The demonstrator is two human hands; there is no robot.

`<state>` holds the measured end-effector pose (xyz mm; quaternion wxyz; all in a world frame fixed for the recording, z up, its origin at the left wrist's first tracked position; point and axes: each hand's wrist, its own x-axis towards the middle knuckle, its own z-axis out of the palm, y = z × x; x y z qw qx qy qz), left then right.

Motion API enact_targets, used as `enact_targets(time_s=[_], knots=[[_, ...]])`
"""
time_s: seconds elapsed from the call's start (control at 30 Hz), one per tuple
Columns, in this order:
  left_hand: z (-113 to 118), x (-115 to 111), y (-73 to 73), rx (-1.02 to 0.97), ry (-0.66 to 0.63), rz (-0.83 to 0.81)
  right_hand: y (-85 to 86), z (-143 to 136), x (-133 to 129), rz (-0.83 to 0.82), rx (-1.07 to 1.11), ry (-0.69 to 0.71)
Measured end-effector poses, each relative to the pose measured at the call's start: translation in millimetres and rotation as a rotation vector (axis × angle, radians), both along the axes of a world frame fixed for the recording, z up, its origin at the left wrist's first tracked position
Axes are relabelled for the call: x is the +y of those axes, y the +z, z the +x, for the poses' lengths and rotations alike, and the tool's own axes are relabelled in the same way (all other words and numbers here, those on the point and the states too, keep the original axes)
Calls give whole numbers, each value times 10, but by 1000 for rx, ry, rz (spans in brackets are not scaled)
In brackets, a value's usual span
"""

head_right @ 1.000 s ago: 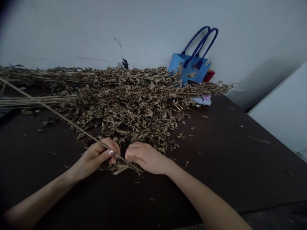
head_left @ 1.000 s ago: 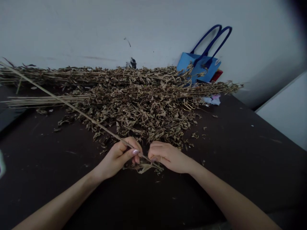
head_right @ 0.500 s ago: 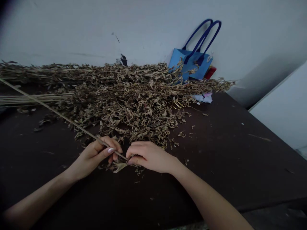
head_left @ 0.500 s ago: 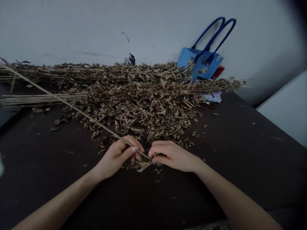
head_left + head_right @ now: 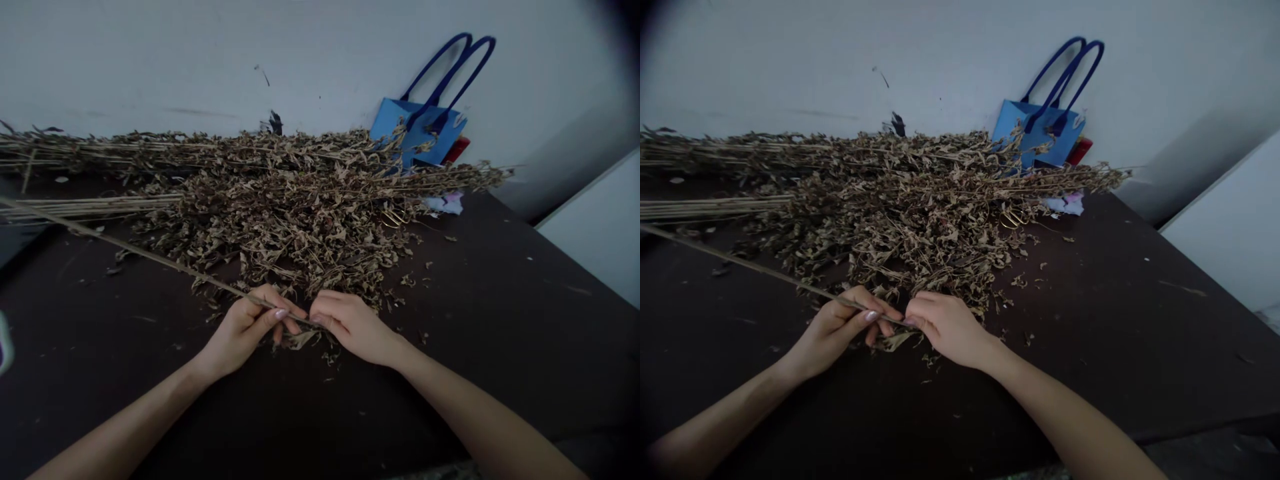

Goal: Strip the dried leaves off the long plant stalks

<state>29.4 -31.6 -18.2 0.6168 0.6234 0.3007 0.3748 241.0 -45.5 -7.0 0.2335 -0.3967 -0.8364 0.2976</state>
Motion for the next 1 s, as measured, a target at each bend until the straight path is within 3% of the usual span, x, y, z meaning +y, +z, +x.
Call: enact_targets(time_s=[0.17, 0.37, 0.57, 0.87, 1.0], knots=[[-11, 3, -15, 35, 34, 16, -17, -61, -34, -57, 66, -99], [11, 6, 65, 67, 10, 10, -32, -88, -31, -157, 83, -205], [52, -53, 130, 118, -2, -39, -34, 3, 61, -11, 150, -358], [34, -77, 89, 74, 14, -139, 47, 128, 113, 133, 173, -362], [31, -67, 138, 73, 48, -146, 77, 140, 95, -16, 278, -298]])
